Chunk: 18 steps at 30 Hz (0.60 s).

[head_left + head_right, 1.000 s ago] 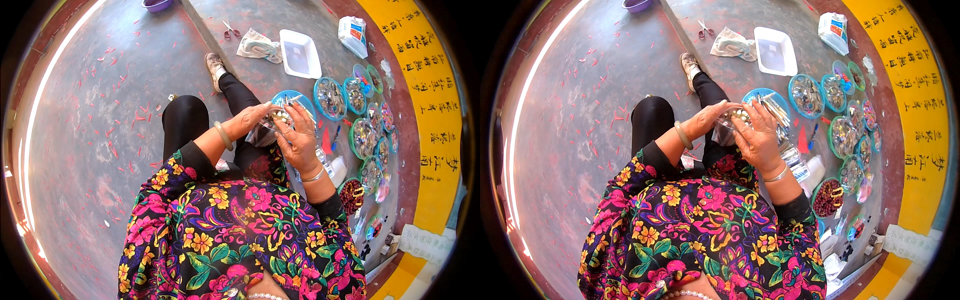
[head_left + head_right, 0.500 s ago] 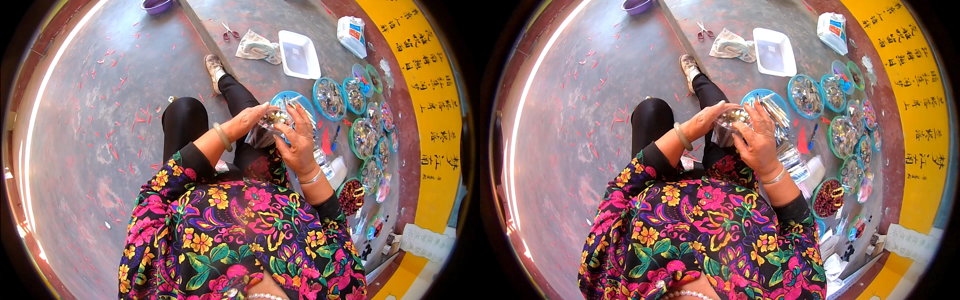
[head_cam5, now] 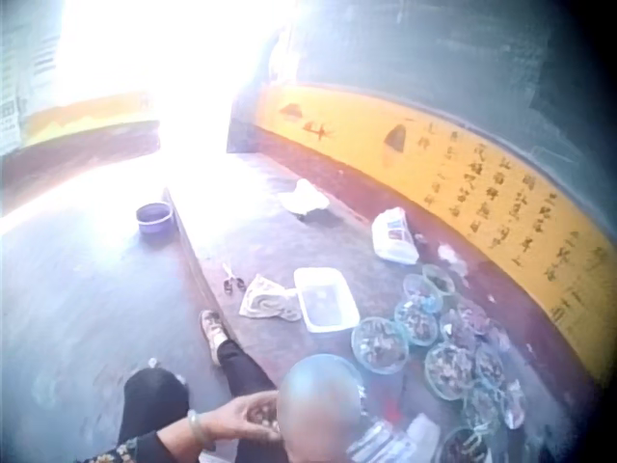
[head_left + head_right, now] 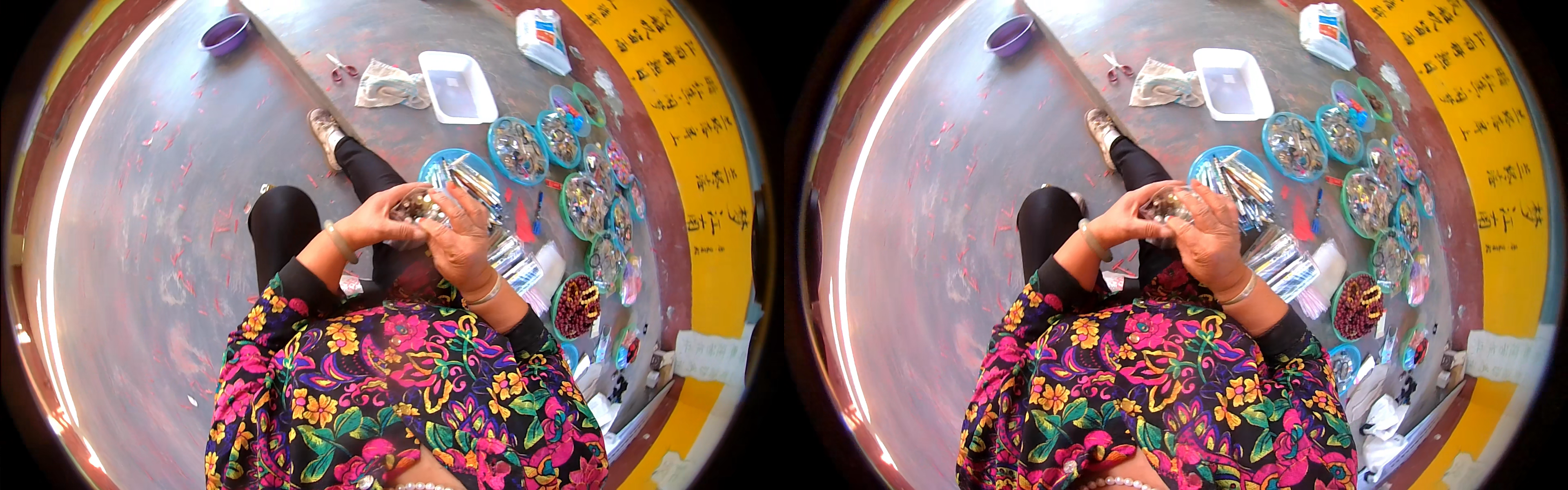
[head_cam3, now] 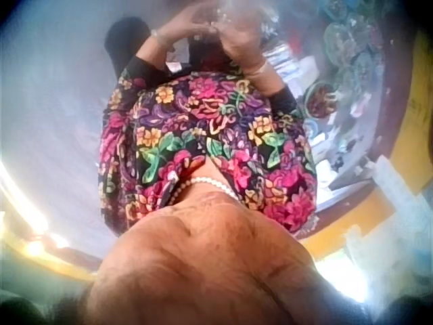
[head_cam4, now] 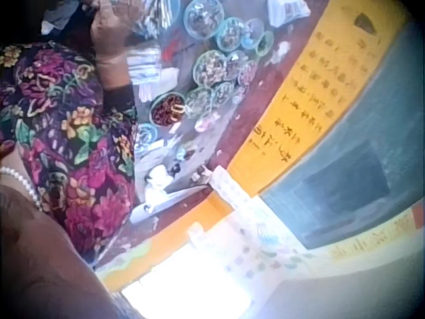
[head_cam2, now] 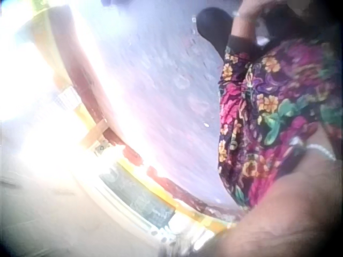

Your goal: The person sits on the floor and organizes craft supplies, picking up small items and pens from a plastic container and placing them into clear plastic bags. The person handles the bags and items with both hands, arranging them on the floor.

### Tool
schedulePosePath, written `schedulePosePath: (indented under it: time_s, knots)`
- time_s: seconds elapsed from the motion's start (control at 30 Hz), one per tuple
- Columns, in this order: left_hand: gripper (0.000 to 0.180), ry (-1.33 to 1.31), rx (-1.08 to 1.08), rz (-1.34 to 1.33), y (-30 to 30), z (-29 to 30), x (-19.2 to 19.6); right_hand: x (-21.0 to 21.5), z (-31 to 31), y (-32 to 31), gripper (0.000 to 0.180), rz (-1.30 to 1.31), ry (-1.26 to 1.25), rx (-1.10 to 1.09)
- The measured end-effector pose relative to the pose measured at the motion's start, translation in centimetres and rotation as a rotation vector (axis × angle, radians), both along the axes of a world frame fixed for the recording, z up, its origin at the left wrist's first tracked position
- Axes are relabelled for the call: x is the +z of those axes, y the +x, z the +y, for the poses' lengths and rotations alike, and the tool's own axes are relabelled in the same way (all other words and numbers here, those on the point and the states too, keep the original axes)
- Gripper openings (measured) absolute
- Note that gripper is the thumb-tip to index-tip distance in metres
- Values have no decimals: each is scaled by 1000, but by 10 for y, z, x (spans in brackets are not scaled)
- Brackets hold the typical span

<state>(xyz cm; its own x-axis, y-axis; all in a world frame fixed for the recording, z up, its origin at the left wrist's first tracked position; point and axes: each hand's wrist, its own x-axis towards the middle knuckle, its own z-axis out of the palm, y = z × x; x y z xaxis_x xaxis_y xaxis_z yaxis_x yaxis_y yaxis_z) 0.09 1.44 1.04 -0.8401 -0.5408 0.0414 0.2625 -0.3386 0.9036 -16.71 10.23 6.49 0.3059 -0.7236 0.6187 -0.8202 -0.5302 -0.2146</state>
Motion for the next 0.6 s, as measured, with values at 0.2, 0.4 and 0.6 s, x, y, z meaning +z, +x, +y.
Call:
schedulePosePath:
  time_s: [0.2,0.4,0.6]
  knots:
    - [79,-180,8,-22,-5,3,4,-1,7,1,11,-119,53,-12]
    - [75,-188,64,-90,-10,10,11,2,12,-6,11,-133,81,27]
    - [67,-181,62,-116,-10,15,10,1,15,-20,18,-207,63,-29]
